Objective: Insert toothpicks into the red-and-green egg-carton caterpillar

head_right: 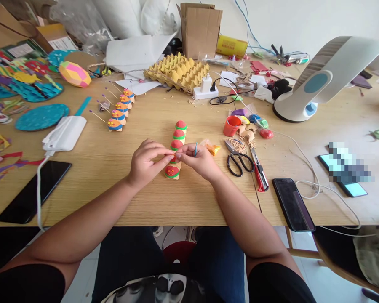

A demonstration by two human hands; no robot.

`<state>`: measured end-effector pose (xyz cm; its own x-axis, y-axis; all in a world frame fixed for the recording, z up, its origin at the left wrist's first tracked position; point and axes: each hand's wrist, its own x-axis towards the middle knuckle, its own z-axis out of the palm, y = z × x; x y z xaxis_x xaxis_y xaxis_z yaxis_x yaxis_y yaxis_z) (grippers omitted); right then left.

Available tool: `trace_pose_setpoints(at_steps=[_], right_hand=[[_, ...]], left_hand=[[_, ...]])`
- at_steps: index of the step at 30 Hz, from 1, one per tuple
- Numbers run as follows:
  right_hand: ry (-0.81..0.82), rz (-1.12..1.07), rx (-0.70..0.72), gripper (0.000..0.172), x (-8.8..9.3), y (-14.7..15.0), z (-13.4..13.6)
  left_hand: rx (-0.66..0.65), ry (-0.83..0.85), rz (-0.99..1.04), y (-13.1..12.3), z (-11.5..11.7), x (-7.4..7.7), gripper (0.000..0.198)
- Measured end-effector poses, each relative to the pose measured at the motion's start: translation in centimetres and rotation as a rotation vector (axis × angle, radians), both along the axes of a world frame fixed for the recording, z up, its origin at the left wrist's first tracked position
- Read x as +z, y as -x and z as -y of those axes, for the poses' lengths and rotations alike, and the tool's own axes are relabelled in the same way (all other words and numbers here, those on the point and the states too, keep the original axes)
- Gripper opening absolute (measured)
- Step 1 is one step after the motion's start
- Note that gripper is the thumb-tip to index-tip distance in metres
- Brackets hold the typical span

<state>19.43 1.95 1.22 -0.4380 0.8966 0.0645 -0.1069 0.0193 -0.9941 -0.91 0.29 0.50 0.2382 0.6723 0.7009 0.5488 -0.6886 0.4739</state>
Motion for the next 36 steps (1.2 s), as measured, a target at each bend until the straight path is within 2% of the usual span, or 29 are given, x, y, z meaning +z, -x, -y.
trace_pose_setpoints(at_steps=[9, 18, 31, 36], right_hand=[[0.007, 0.012, 0.025, 0.034, 0.2, -0.16, -0.02], [0.037, 0.027, -0.005, 0.038, 0.35, -0.21, -0.18], [0.026, 0.012, 0.024, 0.036, 0.03, -0.31, -0.3], [0.026, 0.039, -0.019, 0.039, -0.36, -0.9, -0.69]], left_hand=[[-0.022, -0.026, -0.001, 0.12, -0.2, -0.24, 0.009], [0.049, 0.025, 0.041, 0.09, -0.29, -0.06, 0.016], [-0.016, 0.015, 0.019, 0.14, -0.36, -0.22, 0.012], [-0.006, -0.003, 0.034, 0.07, -0.32, -0.07, 0.012]])
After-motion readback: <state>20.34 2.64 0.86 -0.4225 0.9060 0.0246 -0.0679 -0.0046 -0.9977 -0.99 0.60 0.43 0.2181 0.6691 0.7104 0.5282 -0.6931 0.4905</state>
